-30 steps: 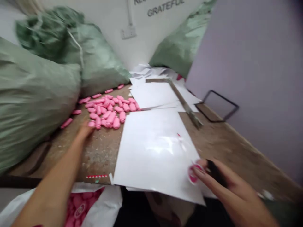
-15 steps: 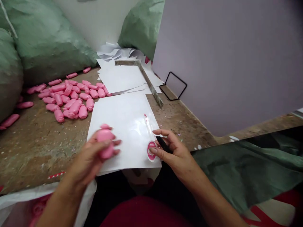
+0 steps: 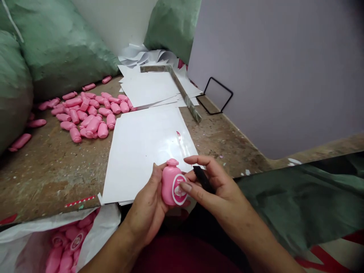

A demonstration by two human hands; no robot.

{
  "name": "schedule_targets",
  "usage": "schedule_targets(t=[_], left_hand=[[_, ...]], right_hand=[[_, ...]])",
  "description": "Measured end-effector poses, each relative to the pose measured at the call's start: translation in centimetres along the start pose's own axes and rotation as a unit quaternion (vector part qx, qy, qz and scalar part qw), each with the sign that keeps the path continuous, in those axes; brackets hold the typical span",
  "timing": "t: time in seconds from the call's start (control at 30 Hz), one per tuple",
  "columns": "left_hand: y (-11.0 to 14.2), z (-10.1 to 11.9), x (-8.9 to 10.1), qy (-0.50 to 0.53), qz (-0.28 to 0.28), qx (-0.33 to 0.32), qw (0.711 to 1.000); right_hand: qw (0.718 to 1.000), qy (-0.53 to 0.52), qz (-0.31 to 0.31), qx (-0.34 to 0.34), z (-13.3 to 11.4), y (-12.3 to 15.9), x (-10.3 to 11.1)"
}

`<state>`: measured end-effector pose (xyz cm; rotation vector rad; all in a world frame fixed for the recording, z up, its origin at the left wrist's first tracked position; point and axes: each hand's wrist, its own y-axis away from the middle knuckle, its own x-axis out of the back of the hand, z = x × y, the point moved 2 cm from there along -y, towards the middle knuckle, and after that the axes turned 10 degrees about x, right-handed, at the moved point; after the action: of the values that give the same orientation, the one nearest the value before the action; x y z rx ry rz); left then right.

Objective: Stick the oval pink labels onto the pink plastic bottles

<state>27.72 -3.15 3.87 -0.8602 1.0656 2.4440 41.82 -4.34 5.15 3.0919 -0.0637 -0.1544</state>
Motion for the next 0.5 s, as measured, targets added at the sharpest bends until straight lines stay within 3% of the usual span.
schedule_targets(t=[0.17,0.5], left_hand=[[-0.32,-0.33,-0.15,0.029,0.005,-0.045,0.999],[-0.36,-0.28,0.17,-0.02,0.037,-0.102,0.994]], right_hand=[[0.999,-0.016,-0.004,-0.04,0.24,-0.15,-0.62],[0.999,-0.02,0.02,-0.022,0.47,-0.21,-0.75]])
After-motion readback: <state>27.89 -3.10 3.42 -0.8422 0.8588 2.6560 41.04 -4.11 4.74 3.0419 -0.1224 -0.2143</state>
